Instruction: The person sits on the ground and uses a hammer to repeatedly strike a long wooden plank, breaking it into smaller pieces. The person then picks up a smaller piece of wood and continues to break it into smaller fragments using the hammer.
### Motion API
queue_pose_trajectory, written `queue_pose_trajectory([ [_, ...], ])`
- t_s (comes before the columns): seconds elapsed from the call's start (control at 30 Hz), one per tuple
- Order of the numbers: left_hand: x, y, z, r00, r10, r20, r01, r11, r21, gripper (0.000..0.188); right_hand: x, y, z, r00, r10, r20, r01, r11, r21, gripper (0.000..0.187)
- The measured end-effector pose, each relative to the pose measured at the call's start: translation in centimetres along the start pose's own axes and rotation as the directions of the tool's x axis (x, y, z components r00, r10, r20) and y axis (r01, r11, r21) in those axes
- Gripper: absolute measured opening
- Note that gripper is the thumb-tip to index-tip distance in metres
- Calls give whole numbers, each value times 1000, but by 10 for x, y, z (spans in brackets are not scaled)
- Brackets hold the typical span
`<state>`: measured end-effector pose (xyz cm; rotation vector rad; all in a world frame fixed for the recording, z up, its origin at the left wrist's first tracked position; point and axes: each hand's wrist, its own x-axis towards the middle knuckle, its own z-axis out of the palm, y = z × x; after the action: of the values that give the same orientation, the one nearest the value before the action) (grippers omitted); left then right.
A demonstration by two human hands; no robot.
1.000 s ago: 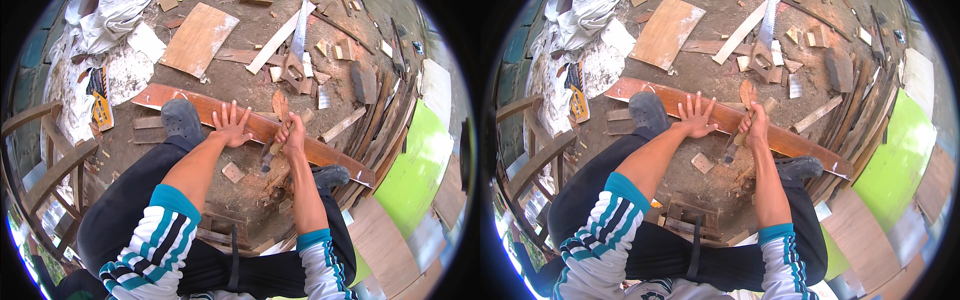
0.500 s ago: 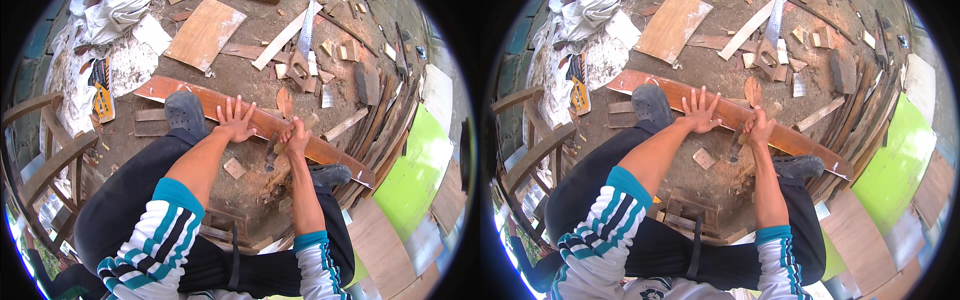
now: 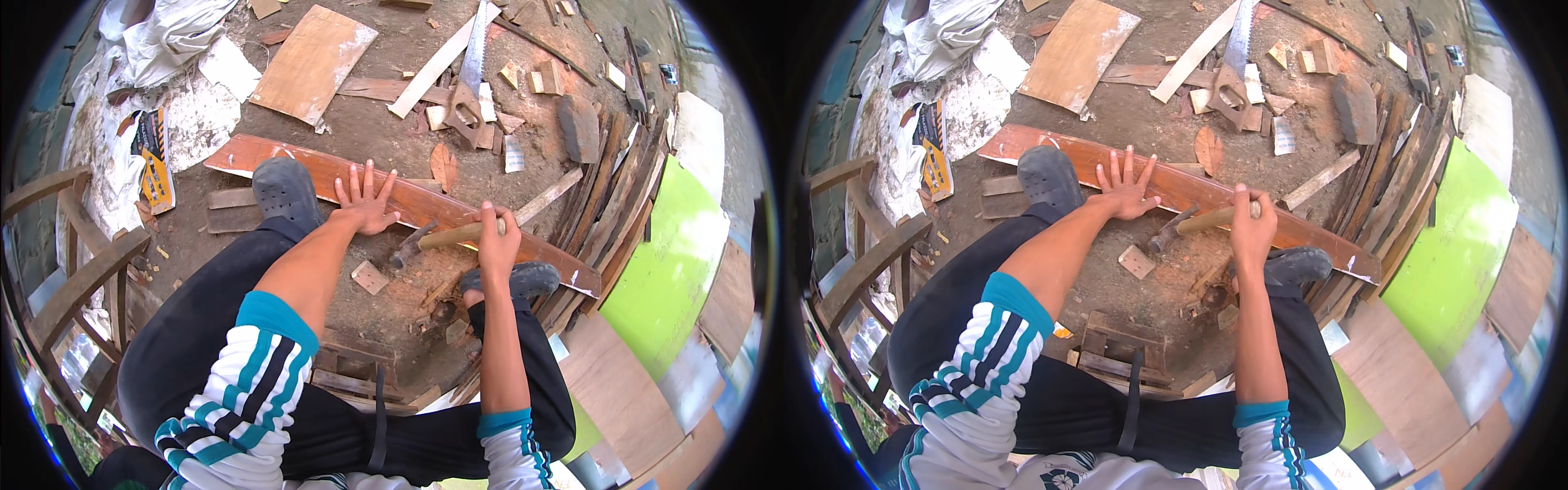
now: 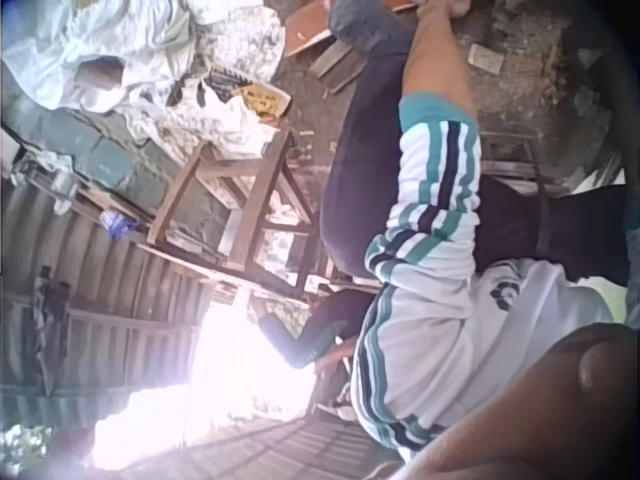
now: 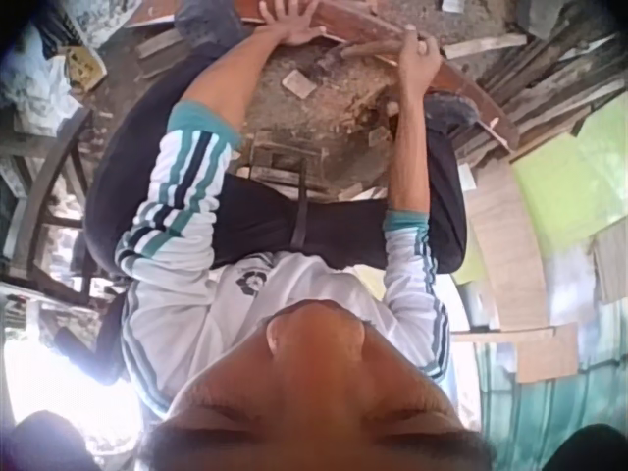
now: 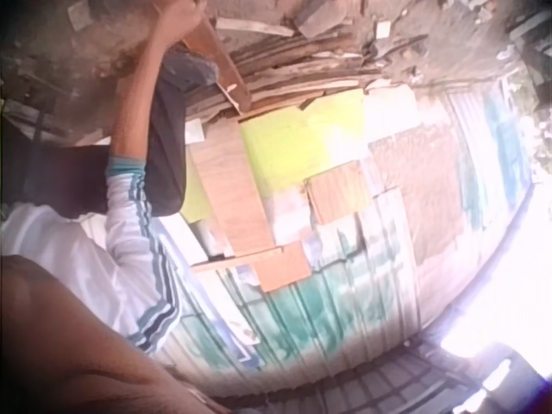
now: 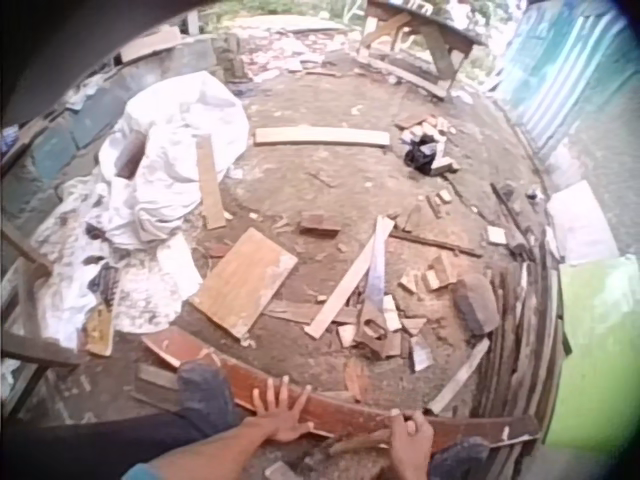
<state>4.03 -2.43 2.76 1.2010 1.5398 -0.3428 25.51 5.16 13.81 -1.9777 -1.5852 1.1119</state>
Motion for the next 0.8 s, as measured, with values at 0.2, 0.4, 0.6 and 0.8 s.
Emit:
queue_pose_trajectory([
  [0.2, -7, 3, -7, 999, -30, 18, 30, 1000, 0, 90, -49, 0, -58, 805, 504, 313, -483, 863, -148, 44],
  [0.4, -6, 6, -8, 999, -33, 23, 33, 999, 12, 92, -76, 62, -36, 373, 527, 764, -668, 724, -173, 34],
  [0.6, 2, -2, -2, 999, -33, -17, 33, 999, 33, 95, -69, 46, 22, 333, 617, 713, -687, 677, -264, 32],
  [0.8, 5, 6, 0, 1000, -11, 4, 11, 999, 39, 95, -96, 98, 32, 440, 574, 691, -453, 806, -382, 46],
])
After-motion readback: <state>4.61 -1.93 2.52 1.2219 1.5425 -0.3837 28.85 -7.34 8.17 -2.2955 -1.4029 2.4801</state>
